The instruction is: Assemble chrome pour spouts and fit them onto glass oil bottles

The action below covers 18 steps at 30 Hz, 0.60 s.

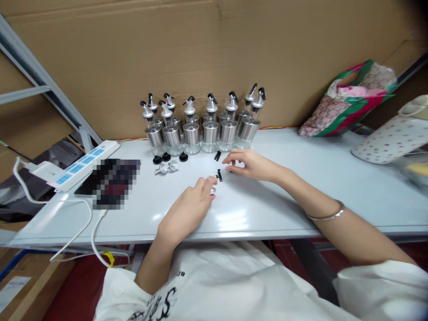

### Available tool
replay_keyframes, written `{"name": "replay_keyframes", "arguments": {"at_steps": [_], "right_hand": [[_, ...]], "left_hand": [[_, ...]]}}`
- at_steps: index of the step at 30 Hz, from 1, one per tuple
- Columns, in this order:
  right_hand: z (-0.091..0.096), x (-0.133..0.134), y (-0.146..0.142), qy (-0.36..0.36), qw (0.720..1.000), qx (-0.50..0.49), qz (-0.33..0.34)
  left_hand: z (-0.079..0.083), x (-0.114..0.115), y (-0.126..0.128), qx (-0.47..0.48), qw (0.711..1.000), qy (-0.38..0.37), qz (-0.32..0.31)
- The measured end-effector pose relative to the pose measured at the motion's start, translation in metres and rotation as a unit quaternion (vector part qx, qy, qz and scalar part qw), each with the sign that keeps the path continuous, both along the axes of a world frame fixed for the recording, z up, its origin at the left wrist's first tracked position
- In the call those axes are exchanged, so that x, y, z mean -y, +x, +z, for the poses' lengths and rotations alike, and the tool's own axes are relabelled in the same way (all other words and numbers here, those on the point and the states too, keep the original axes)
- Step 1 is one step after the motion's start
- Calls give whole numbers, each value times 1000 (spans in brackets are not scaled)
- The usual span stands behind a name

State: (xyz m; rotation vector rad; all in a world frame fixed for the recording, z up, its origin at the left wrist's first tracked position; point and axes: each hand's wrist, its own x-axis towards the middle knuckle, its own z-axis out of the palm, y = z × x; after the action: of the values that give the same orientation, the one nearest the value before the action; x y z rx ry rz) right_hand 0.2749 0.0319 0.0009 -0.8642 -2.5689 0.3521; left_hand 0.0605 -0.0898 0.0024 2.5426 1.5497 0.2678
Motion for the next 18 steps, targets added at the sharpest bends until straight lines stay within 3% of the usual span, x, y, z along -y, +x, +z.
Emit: {"name": "replay_keyframes", "arguments": {"at_steps": [10, 18], "right_hand": [[5, 30, -22, -57, 990, -69, 107], [8, 37, -26, -20, 989, -80, 119]], "left_hand": [[4, 2, 1, 16, 1000, -4, -2], [4, 1, -2, 48, 999, -3, -6]]}}
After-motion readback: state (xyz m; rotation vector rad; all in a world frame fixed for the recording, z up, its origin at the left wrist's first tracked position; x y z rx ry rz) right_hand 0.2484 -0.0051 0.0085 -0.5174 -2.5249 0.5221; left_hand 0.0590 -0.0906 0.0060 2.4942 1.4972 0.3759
